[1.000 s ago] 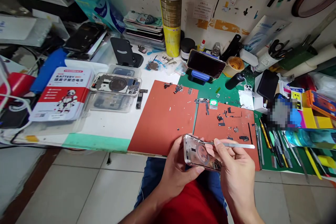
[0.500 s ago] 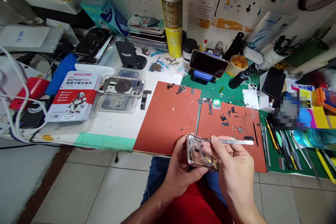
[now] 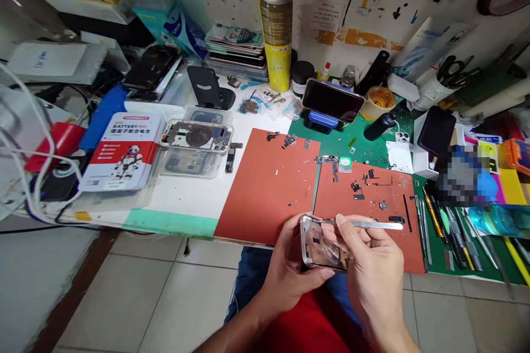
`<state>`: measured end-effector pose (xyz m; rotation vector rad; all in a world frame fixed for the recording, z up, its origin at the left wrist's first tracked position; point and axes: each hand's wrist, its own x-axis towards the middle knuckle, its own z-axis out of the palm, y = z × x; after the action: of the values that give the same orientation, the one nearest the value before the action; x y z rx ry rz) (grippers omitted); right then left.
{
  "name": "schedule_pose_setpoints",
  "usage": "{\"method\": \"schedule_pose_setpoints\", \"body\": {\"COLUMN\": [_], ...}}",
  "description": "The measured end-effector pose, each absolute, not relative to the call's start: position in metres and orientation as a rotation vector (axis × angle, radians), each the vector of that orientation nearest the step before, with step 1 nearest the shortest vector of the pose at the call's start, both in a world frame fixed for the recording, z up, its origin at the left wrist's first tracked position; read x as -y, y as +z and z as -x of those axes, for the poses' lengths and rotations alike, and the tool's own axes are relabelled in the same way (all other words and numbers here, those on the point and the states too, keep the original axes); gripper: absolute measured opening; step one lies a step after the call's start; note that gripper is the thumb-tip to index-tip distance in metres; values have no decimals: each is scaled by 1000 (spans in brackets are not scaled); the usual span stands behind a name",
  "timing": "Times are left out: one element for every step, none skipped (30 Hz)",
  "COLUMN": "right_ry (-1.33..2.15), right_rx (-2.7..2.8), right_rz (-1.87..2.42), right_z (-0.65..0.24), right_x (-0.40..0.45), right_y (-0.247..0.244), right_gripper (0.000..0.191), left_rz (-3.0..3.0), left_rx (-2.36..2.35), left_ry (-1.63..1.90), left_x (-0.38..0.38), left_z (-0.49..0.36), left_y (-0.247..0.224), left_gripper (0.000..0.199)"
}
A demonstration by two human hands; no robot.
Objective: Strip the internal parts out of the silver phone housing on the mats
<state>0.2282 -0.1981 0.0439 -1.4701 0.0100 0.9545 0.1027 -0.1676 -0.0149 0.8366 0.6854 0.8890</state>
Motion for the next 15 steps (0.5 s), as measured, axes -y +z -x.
{"method": "schedule_pose_setpoints", "body": {"right_ry": [955, 954, 952, 948, 943, 941, 938, 935, 932, 931, 931, 930, 931, 934, 936], "right_rx": [-12, -12, -10, -7, -5, -3, -3, -4, -7, -10, -12, -15, -17, -21, -26], "right_rz": [1469, 1467, 1465, 1464, 1462, 1462, 1462, 1462, 1461, 1460, 1458, 1458, 1458, 1460, 1462], "right_z": [-228, -228, -228, -228, -228, -228, -228, -228, -228, -228, -228, -228, -227, -227, -227], "right_x": [198, 198, 198, 198, 197, 197, 197, 197, 197, 197, 196, 196, 197, 197, 197], "right_y": [44, 43, 43, 43, 43, 43, 43, 43, 43, 43, 43, 43, 44, 44, 44], "right_gripper": [39, 39, 39, 39, 39, 39, 39, 38, 38, 38, 38, 38, 39, 39, 39], "left_rz": [-839, -840, -839, -837, -834, -831, -829, -826, -824, -822, -821, -820, -820, -823, -826], "left_rx": [-684, -681, -680, -678, -677, -676, -676, -675, -675, -674, -674, -672, -670, -667, -666], "left_ry": [891, 893, 894, 895, 895, 895, 895, 897, 895, 894, 891, 889, 889, 888, 889], "left_x": [167, 167, 167, 167, 167, 167, 166, 166, 167, 167, 167, 167, 168, 168, 168], "left_z": [-103, -103, -103, -103, -103, -103, -103, -103, -103, -103, -103, -103, -103, -103, -103], "left_y": [-15, -15, -15, -15, -14, -14, -14, -14, -14, -14, -14, -14, -15, -16, -17], "left_gripper": [76, 76, 76, 76, 76, 76, 76, 76, 76, 76, 76, 76, 77, 78, 78]}}
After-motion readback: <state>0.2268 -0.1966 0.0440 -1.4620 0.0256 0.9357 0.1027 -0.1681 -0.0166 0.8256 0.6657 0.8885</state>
